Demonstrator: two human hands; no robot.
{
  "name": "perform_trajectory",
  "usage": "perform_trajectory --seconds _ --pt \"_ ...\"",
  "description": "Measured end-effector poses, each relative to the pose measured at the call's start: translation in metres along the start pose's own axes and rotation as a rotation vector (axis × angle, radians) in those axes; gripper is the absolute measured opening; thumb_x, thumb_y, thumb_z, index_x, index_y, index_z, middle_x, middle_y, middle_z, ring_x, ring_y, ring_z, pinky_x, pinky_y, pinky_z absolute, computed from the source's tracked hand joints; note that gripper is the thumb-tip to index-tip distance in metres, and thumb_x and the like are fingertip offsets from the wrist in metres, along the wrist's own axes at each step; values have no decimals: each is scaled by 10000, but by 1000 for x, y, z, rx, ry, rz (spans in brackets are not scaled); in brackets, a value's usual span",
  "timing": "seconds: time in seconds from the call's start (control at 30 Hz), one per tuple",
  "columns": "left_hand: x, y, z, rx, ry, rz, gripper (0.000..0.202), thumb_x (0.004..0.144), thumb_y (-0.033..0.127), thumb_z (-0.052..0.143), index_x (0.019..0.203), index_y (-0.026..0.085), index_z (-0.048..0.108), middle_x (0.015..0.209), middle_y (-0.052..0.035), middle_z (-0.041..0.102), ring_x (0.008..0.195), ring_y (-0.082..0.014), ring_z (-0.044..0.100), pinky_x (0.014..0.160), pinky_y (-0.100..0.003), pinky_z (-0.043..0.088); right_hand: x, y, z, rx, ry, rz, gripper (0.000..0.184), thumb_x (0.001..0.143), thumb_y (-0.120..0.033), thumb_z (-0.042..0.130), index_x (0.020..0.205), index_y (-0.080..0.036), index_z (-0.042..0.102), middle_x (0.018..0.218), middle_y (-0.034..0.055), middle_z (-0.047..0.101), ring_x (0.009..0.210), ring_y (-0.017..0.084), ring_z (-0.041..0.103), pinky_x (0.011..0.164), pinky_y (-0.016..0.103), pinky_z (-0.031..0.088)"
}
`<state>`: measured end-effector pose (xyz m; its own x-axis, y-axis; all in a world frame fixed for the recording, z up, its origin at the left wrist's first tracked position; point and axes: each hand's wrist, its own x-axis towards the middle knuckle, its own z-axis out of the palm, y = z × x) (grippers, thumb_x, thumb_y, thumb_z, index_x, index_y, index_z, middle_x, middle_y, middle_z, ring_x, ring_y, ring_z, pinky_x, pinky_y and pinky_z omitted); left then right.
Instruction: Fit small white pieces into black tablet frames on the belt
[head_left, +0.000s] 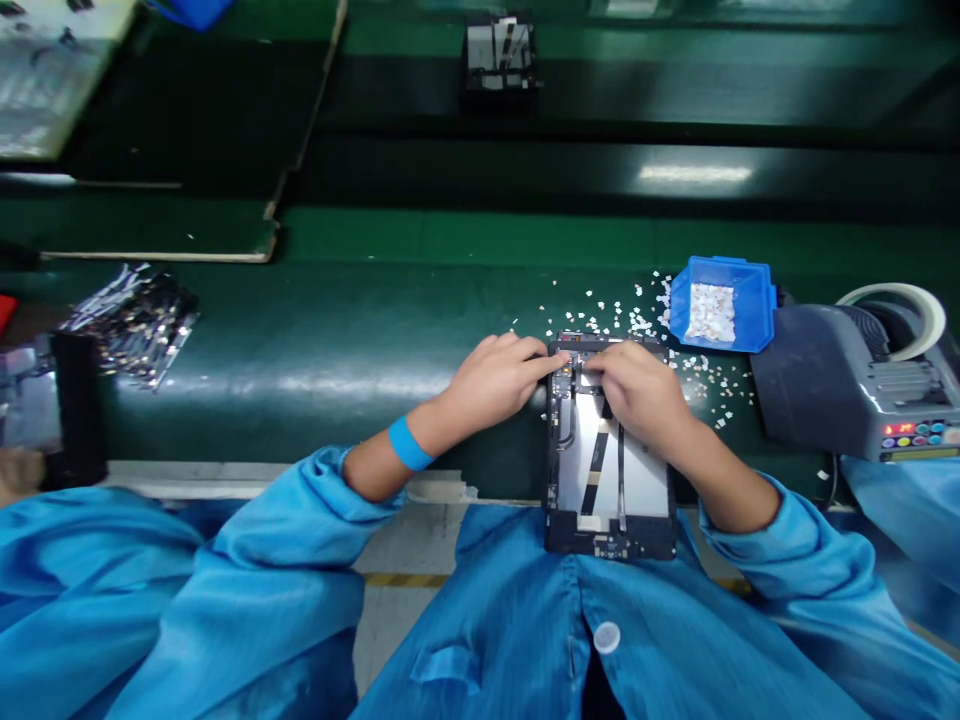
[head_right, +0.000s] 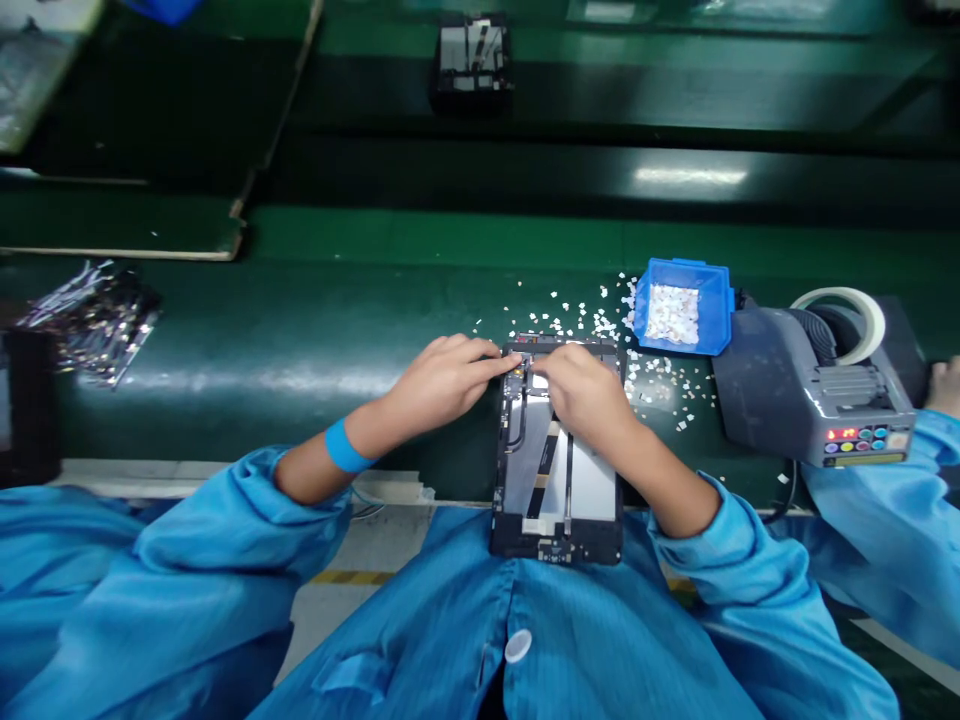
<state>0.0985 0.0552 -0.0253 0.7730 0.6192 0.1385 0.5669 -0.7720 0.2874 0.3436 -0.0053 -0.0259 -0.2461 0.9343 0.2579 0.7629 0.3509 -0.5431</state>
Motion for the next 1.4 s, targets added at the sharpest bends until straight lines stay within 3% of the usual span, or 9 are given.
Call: perform_trajectory --seconds 0.27,0.4,0.6,0.73,0.83,0.93,1.1,1.23,1.4 --pt "-8 -2 5 9 -5 -33 462 1029 179 535 1454 318 651 1264 -64 756 1031 -229 631 883 -346 435 2 -10 4 -405 -228 -224 417 1011 -120 499 1353 -224 714 981 104 701 840 233 565 665 337 429" --pt "-8 3 -2 57 -12 -25 453 1038 198 528 1470 283 638 1250 -67 773 1012 -243 641 863 -361 432 -1 -6 -13 -280 -239 -288 419 1008 -98 474 1325 -222 720 1015 87 724 876 219 610 715 324 480" --pt "-3 8 -11 71 -10 -67 434 1046 239 480 1440 182 651 1321 -122 748 1087 -291 669 901 -430 489 -8 44 -79 -230 398 130 285 1033 -227 468 1119 -202 739 964 86 751 907 238 697 847 388 549" --pt "14 12 -17 87 -4 -61 432 1041 258 447 1400 177 675 1323 -131 744 1118 -311 686 947 -468 523 -15 58 -123 -321 407 215 259 1035 -335 509 1114 -225 729 1068 107 755 991 270 700 897 448 554" --pt "14 11 -20 85 55 -105 414 1033 306 449 1365 220 681 1307 -102 747 1183 -312 681 1009 -490 539 -68 56 -162 -371 636 291 233 1006 -366 577 1088 -232 749 1054 92 756 977 254 705 886 434 565" --pt "4 3 -18 13 134 -188 381 990 367 494 1296 268 697 1252 -67 758 1182 -345 691 1021 -537 559 -149 61 -187 -249 971 552 217 935 -354 637 1057 -215 751 822 23 713 714 182 665 656 327 545" --pt "0 2 -17 -78 173 -235 324 986 401 489 1238 336 682 1173 -33 764 1179 -374 693 982 -545 583 -227 102 -159 561 944 1127 347 685 -416 828 892 -184 677 663 -27 636 467 86 498 379 186 318" --pt "13 15 -24 -33 190 -240 373 998 452 487 1203 247 721 1194 -79 777 1149 -340 721 949 -485 602 -214 127 -121 784 858 1150 462 615 -533 868 826 -186 648 708 2 665 474 72 508 367 169 327" --pt "10 18 -26 -79 190 -282 356 967 423 523 1192 258 744 1234 -66 773 1133 -345 727 880 -440 604 -197 132 -118 879 885 1090 399 619 -462 849 725 -209 559 598 -51 552 470 55 443 384 150 311"
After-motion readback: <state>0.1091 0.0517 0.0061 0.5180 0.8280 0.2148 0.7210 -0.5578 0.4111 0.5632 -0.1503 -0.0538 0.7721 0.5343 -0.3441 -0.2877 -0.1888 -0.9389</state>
